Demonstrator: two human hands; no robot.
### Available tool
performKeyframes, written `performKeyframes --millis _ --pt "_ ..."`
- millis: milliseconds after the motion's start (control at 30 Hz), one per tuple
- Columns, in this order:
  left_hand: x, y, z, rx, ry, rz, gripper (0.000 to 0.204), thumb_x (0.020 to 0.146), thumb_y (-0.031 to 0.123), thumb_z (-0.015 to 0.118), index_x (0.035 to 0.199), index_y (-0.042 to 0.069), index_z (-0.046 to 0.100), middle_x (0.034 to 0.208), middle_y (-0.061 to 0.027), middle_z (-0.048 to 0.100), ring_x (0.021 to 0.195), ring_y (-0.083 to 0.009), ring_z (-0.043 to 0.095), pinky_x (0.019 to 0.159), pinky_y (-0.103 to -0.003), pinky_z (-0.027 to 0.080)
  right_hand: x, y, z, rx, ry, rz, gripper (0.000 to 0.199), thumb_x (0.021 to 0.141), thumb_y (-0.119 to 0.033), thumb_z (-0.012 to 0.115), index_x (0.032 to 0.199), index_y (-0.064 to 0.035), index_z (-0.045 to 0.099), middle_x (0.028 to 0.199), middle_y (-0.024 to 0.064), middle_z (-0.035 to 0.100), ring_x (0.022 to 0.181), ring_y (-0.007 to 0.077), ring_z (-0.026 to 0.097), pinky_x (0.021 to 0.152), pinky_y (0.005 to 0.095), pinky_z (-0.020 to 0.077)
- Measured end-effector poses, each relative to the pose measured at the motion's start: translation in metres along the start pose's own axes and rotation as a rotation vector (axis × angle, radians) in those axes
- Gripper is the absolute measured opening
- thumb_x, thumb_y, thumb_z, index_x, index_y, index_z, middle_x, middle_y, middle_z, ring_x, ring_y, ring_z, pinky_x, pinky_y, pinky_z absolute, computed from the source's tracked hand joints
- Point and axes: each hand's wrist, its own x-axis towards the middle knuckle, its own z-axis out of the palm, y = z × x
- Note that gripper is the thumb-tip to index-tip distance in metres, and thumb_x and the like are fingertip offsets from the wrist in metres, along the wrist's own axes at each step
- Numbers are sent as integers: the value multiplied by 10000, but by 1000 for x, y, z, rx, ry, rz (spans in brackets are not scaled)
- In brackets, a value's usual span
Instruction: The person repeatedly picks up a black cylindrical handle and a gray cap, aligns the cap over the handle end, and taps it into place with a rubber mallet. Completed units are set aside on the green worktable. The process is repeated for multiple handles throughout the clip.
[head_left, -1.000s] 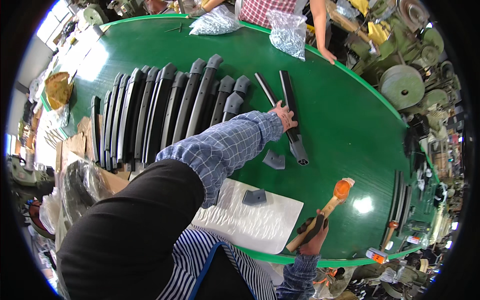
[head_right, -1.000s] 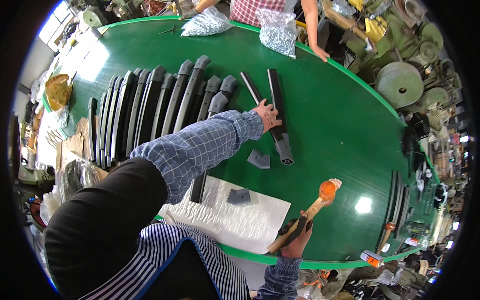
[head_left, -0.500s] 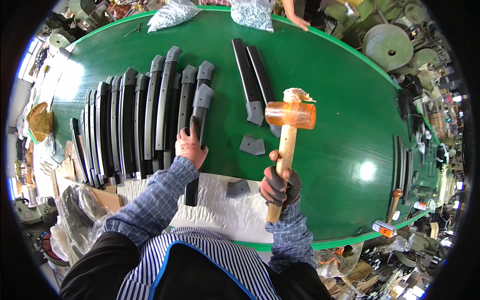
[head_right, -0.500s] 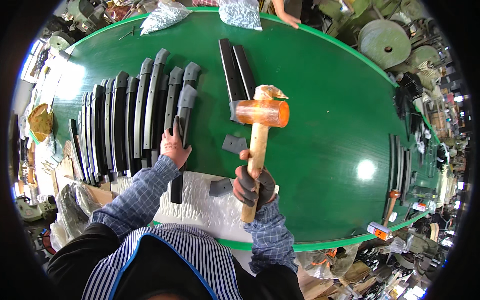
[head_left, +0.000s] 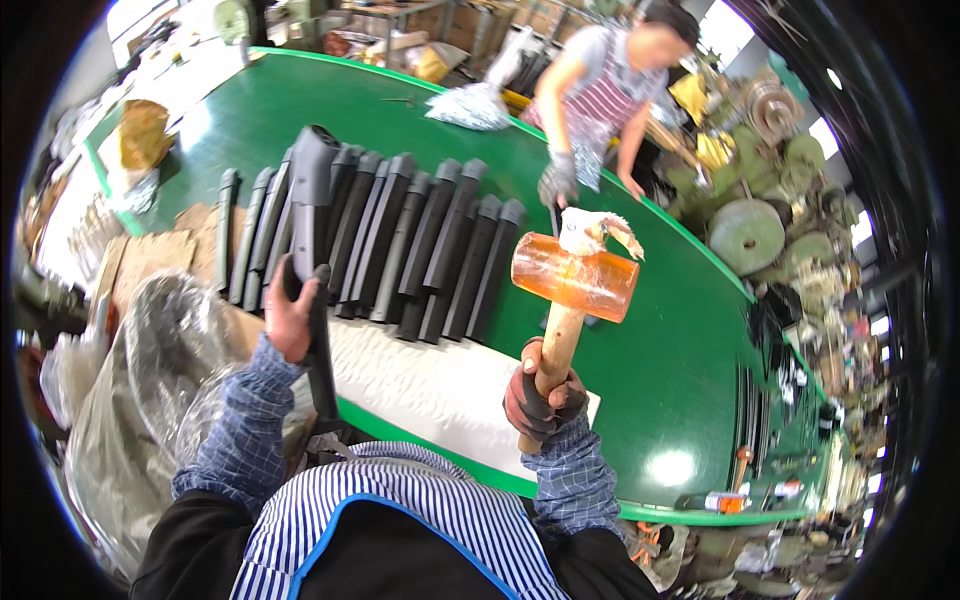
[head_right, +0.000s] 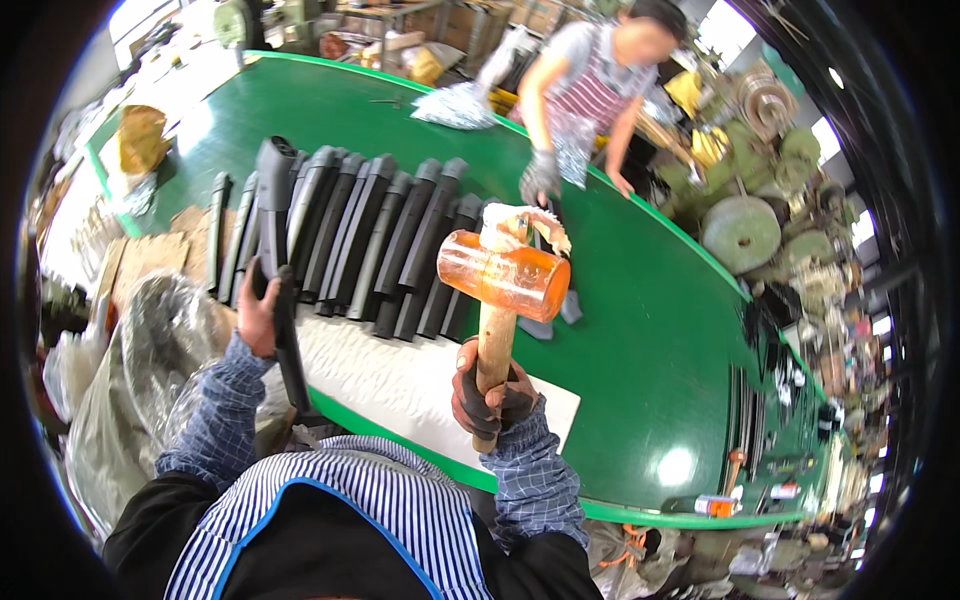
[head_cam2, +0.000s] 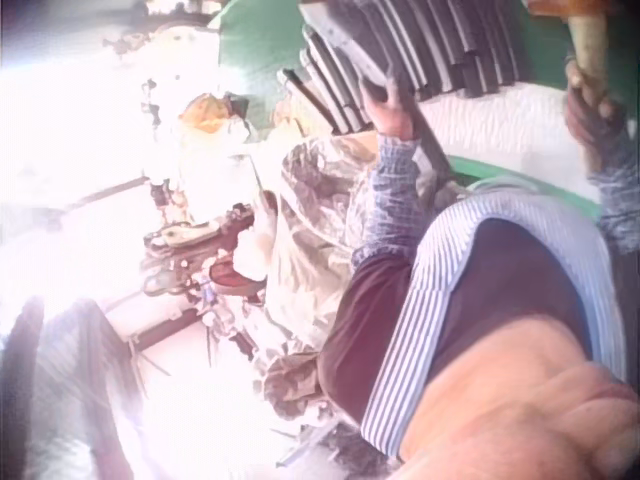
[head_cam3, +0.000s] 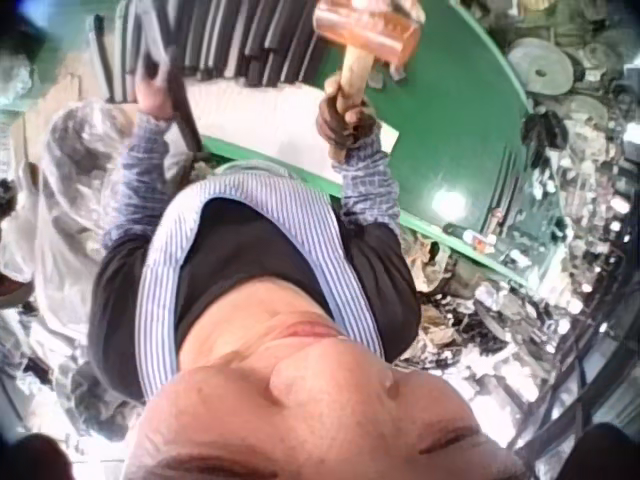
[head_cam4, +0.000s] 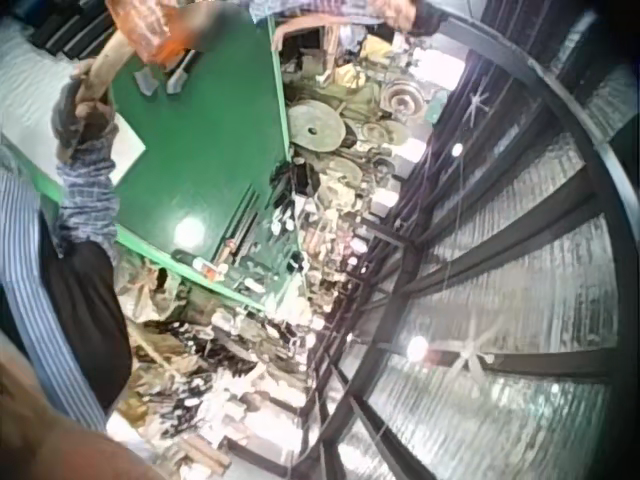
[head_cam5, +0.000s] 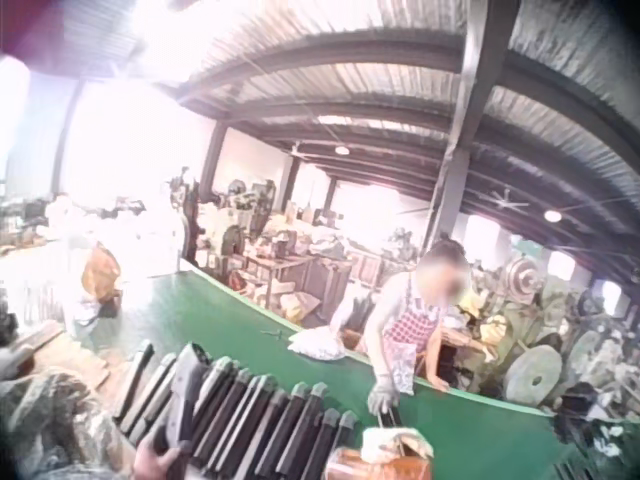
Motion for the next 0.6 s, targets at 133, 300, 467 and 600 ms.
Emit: performKeyframes --millis 133,300,467,600 --pt "-16 28 -124 -98 133 32 434 835 -26 698 1238 -32 537 1040 -80 682 920 -137 649 842 -280 524 48 45 22 -182 100 161 550 796 -173 749 1201 54 454 569 61 471 371 130 405 371 279 367" --pt "-40 24 -191 -27 232 71 393 765 -33 771 1126 -6 617 943 -45 706 876 -113 652 814 -282 535 120 98 44 -286 9 358 520 825 -125 714 1239 34 442 594 59 489 406 123 448 390 275 398" --pt "-54 15 -199 -12 229 62 484 725 51 807 1170 -15 631 985 -41 713 897 -82 612 848 -278 512 174 130 66 -635 66 492 603 814 -166 782 1262 67 453 675 81 565 499 151 544 455 299 457" --pt "-61 43 -191 -127 254 100 396 736 61 813 1082 -15 635 952 -42 708 870 -90 628 831 -282 519 186 154 77 -1268 273 316 482 865 -89 725 1280 22 507 768 33 592 561 107 551 501 263 463"
